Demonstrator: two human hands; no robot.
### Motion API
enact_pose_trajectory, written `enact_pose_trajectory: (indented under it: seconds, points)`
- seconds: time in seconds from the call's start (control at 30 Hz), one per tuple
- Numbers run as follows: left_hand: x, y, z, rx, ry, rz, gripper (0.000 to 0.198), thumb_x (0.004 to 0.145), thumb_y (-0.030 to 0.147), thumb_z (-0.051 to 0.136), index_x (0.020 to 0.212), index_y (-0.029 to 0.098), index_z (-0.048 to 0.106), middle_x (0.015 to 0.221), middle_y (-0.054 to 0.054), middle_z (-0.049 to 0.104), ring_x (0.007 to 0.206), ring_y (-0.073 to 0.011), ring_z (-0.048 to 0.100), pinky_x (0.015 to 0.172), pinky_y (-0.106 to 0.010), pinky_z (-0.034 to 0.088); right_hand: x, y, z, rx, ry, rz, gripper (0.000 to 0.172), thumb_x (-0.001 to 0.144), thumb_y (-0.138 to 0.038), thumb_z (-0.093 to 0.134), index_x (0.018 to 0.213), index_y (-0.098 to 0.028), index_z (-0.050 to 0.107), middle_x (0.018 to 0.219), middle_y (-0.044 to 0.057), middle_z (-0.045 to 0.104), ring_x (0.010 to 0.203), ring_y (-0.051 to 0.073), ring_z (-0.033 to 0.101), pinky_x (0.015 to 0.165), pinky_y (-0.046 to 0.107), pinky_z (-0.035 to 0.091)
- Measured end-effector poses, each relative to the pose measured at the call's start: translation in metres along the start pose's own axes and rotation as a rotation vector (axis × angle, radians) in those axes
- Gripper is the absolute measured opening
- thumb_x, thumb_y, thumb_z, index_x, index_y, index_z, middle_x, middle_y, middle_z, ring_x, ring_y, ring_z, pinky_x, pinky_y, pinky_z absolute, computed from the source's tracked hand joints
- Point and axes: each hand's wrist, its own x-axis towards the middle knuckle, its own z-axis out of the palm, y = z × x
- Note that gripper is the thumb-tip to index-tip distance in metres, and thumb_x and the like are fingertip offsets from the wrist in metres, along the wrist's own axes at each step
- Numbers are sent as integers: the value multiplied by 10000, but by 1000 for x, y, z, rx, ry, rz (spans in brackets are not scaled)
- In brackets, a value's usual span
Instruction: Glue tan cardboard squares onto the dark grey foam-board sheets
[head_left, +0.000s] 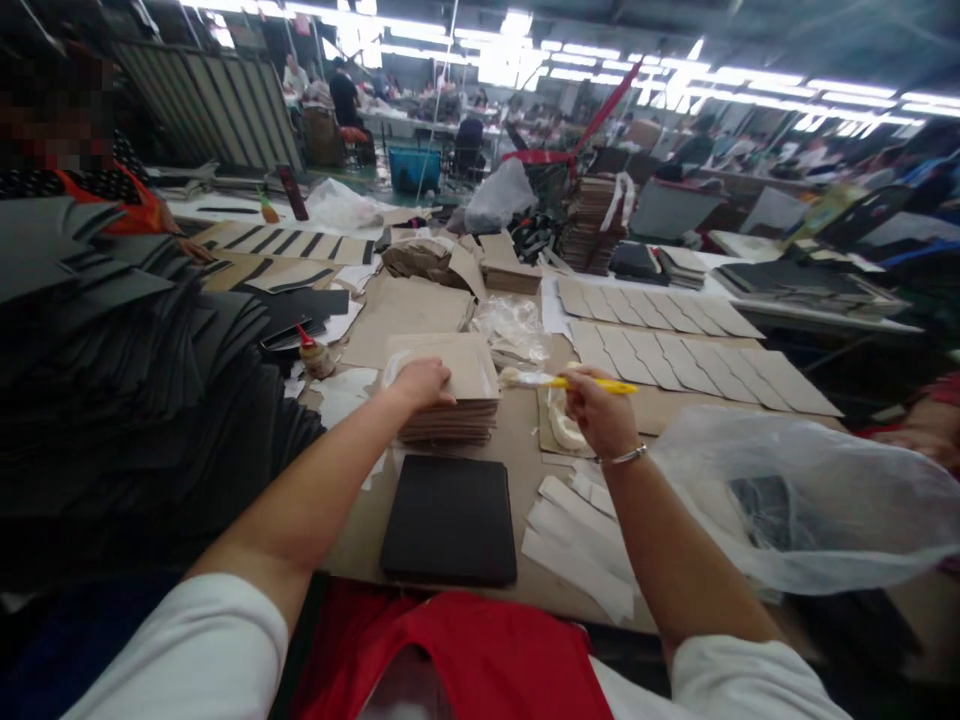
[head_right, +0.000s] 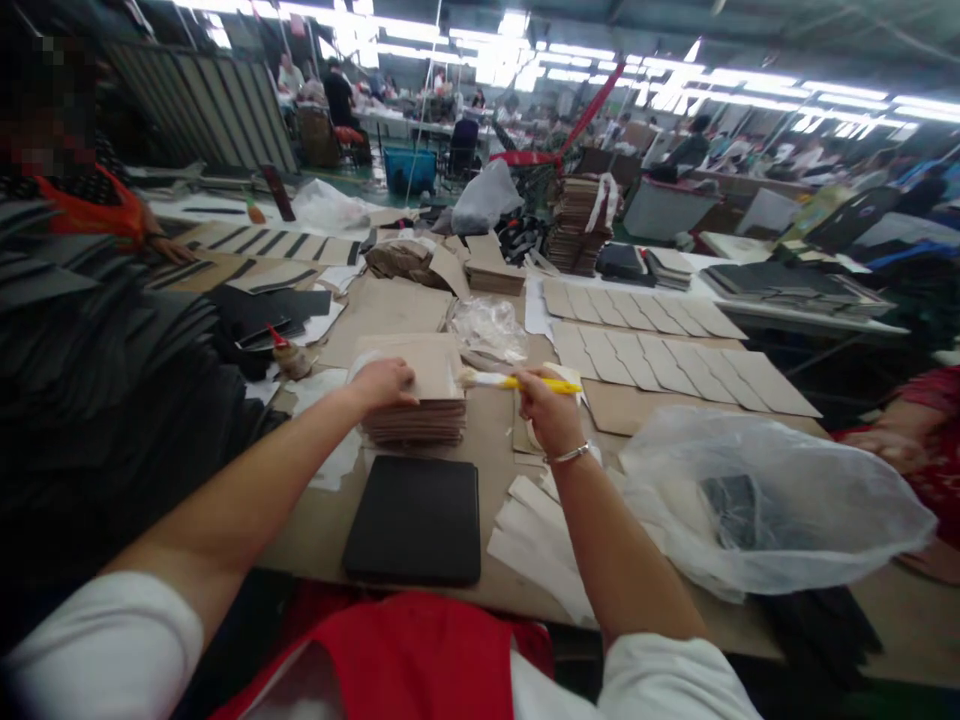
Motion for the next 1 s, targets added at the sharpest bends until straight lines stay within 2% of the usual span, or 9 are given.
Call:
enact_pose_trajectory:
  seconds: [0.1,0.23,0.37,0.47,0.57,0.67,0.77,0.9,1.0]
  points:
    - [10,-9,-5,36,-56,36,474,719,554,598,983,170,685,1036,-98,641,955,-232,584,750,-266,408,-24,16,-4,263,3,95,142,728,-308,612,735,-185,541,474,-103,389,356,17,281,361,172,215]
    - [16,-9,-6,48,-97,76,450,777,531,529,1007,180,691,1005,-85,675,964,-228,590,787,-271,400,-64,60,3,323,-25,308,190,670,-297,676,688,-172,533,450,-105,392,336,10,276,332,158,195]
    - [6,4,-13,52,-68,93,342,843,351,458,987,139,686,943,-112,688,914,-226,614,770,-288,421,-91,88,4,440,-1,410,227,684,-372,657,749,-179,555,458,-110,410,317,10,293,324,146,253]
    - [-15,7,-32,5,217,-1,291,837,201,429,982,98,660,933,-141,675,880,-225,623,754,-305,439,-102,84,-1,433,-2,323,362,759,-509,578,971,-217,552,595,-72,578,362,40,440,367,171,372]
    - [-49,-1,-61,-210,721,-169,251,845,198,440,967,111,641,898,-115,663,862,-195,619,749,-281,452,-109,67,3,312,-39,226,467,807,-565,510,1150,-253,453,788,-6,685,464,100,587,429,227,471]
    - [-89,2,-75,-602,1137,-362,204,843,267,486,910,142,633,784,-39,636,759,-134,611,690,-223,466,-112,54,22,176,-19,129,393,827,-524,518,1078,-234,433,822,20,692,549,143,647,496,275,526]
    - [-113,27,-50,-1139,1252,-500,186,810,322,526,837,157,609,648,28,576,562,-88,565,561,-199,468,-109,52,51,84,79,-49,294,846,-478,512,960,-227,411,856,25,680,635,145,661,570,295,548]
    - [-122,77,6,-1749,1103,-576,160,739,326,593,788,182,543,679,39,593,564,-91,591,560,-221,494,-111,60,72,-93,196,-168,221,857,-399,509,938,-231,392,742,-9,635,637,136,636,587,283,527]
    - [-133,104,38,-1985,967,-603,189,708,310,629,781,196,497,676,55,582,572,-83,592,591,-229,507,-121,77,65,-259,273,-172,221,828,-349,536,942,-227,391,671,-41,588,582,130,599,576,274,493]
